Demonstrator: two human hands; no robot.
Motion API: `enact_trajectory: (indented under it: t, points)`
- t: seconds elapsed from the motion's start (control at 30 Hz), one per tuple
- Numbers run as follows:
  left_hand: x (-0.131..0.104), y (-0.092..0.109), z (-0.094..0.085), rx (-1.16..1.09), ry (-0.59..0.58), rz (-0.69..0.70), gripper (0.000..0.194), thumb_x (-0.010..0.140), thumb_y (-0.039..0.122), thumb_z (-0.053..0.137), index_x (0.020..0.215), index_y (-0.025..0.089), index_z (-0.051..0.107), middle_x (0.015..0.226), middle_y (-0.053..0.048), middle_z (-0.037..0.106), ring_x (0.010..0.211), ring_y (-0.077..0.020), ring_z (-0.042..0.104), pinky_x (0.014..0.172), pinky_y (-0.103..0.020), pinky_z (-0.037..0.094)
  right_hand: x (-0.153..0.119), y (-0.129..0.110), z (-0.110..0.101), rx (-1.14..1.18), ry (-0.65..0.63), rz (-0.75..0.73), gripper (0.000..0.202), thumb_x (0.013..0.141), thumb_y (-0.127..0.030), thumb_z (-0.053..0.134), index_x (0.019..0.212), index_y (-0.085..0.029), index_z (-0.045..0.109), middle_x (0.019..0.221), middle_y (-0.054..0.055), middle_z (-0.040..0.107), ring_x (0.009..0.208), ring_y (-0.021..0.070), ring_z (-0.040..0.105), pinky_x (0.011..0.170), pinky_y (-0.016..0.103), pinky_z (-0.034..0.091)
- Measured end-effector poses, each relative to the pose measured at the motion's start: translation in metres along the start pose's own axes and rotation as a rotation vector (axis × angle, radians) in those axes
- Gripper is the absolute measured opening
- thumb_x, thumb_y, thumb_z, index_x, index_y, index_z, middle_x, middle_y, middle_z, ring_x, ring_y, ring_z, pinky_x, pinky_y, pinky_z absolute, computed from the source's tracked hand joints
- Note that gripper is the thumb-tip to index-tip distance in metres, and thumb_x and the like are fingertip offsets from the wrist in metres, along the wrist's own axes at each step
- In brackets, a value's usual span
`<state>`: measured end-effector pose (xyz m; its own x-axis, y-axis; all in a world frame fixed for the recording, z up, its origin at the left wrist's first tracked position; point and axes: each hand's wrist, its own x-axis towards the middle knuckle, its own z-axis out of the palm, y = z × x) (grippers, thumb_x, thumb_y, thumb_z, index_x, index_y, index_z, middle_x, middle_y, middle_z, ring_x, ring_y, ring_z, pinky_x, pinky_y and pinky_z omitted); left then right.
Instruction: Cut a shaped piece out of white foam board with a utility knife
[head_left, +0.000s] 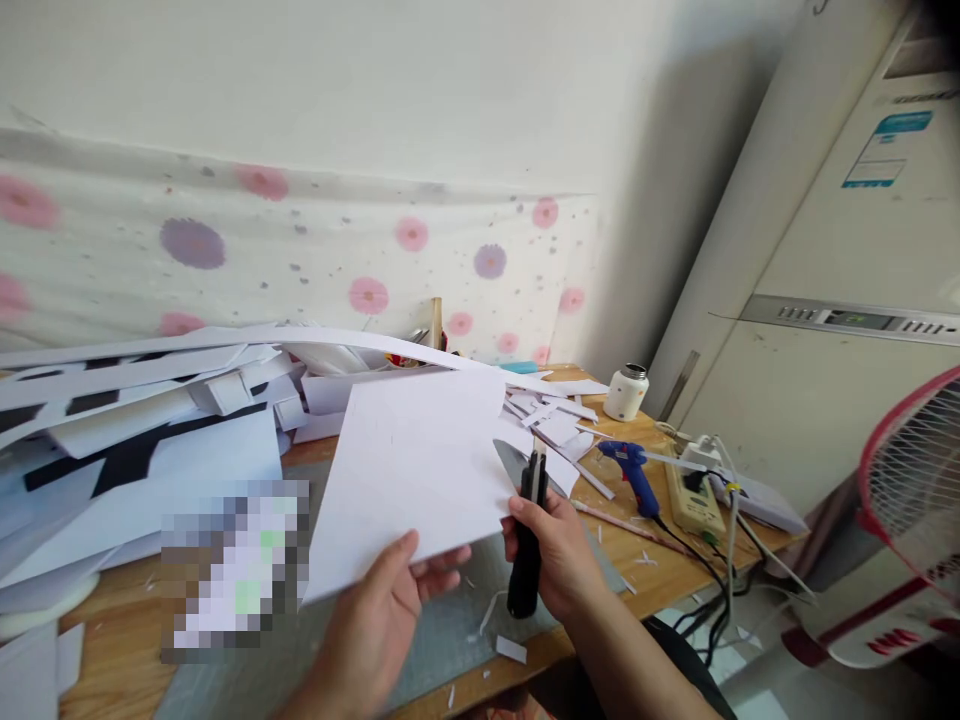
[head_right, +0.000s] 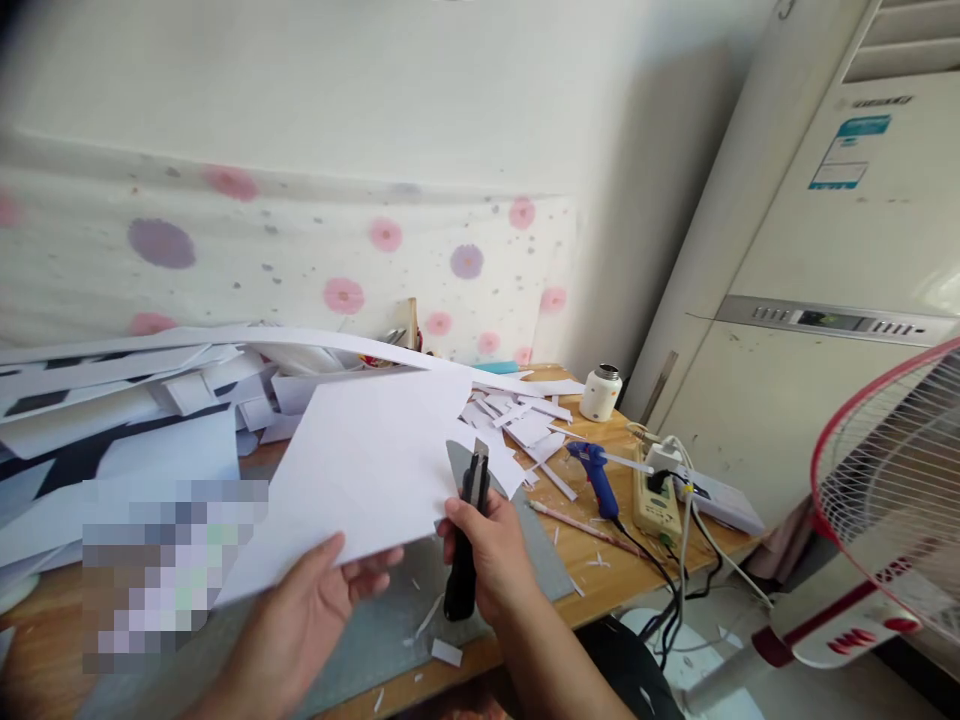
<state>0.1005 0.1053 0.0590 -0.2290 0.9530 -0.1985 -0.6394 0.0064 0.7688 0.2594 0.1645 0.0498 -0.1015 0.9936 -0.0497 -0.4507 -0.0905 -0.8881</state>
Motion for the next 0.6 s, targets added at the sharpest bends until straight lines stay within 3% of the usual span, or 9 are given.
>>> enact_trajectory:
  t: [0.1, 0.2, 0.33, 0.47, 0.53, 0.6]
  points:
    - [-0.027, -0.025, -0.012, -0.050, 0.070, -0.134, 0.080, 0.051, 0.031, 0.088, 0.122, 0.018, 0.055, 0.095, -0.010, 0.075, 0.072, -0.0308, 0.072, 0.054, -0.032, 0.055, -0.018, 0.004, -0.014, -0.074, -0.023, 0.073, 0.042, 0.060, -0.047, 0.082, 0.070, -0.015, 0.057, 0.050, -0.002, 0.059, 0.038, 0.0070, 0.047, 0.039, 0.019, 0.036]
    - [-0.041, -0.044, -0.025, -0.082, 0.110, -0.190, 0.068, 0.055, 0.028, 0.087, 0.115, 0.016, 0.057, 0.092, -0.009, 0.075, 0.072, -0.0294, 0.072, 0.055, -0.033, 0.055, -0.030, 0.010, -0.024, -0.137, -0.080, 0.115, 0.046, 0.062, -0.053, 0.081, 0.070, -0.015, 0.055, 0.053, -0.002, 0.059, 0.039, 0.0066, 0.046, 0.040, 0.019, 0.034]
    - [-0.044, -0.054, -0.027, -0.095, 0.187, -0.198, 0.046, 0.066, 0.021, 0.080, 0.107, 0.016, 0.059, 0.084, -0.006, 0.075, 0.068, -0.0247, 0.072, 0.059, -0.033, 0.057, -0.039, 0.014, -0.035, -0.211, -0.100, 0.094, 0.048, 0.066, -0.057, 0.078, 0.074, -0.017, 0.053, 0.058, -0.003, 0.057, 0.044, 0.0071, 0.046, 0.044, 0.020, 0.035]
    - [-0.040, -0.057, -0.024, -0.134, 0.258, -0.184, 0.040, 0.067, 0.017, 0.081, 0.100, 0.017, 0.059, 0.083, -0.005, 0.074, 0.074, -0.0241, 0.073, 0.067, -0.032, 0.058, -0.045, 0.016, -0.043, -0.295, -0.066, 0.053, 0.047, 0.071, -0.058, 0.074, 0.083, -0.015, 0.059, 0.060, -0.003, 0.055, 0.051, 0.0090, 0.047, 0.050, 0.022, 0.037]
    - [-0.038, -0.060, -0.027, -0.171, 0.165, -0.229, 0.041, 0.065, 0.027, 0.084, 0.098, 0.016, 0.062, 0.095, -0.009, 0.075, 0.089, -0.0262, 0.072, 0.078, -0.034, 0.057, -0.047, 0.017, -0.046, -0.329, -0.045, 0.041, 0.050, 0.070, -0.058, 0.074, 0.092, -0.014, 0.063, 0.063, -0.003, 0.055, 0.054, 0.0102, 0.048, 0.053, 0.023, 0.039]
    - [-0.039, -0.065, -0.032, -0.152, -0.052, -0.319, 0.051, 0.064, 0.045, 0.083, 0.102, 0.016, 0.067, 0.116, -0.013, 0.070, 0.101, -0.0278, 0.069, 0.086, -0.035, 0.055, -0.048, 0.019, -0.048, -0.357, -0.054, 0.038, 0.051, 0.070, -0.056, 0.074, 0.098, -0.015, 0.063, 0.066, -0.002, 0.054, 0.057, 0.0113, 0.048, 0.054, 0.024, 0.040]
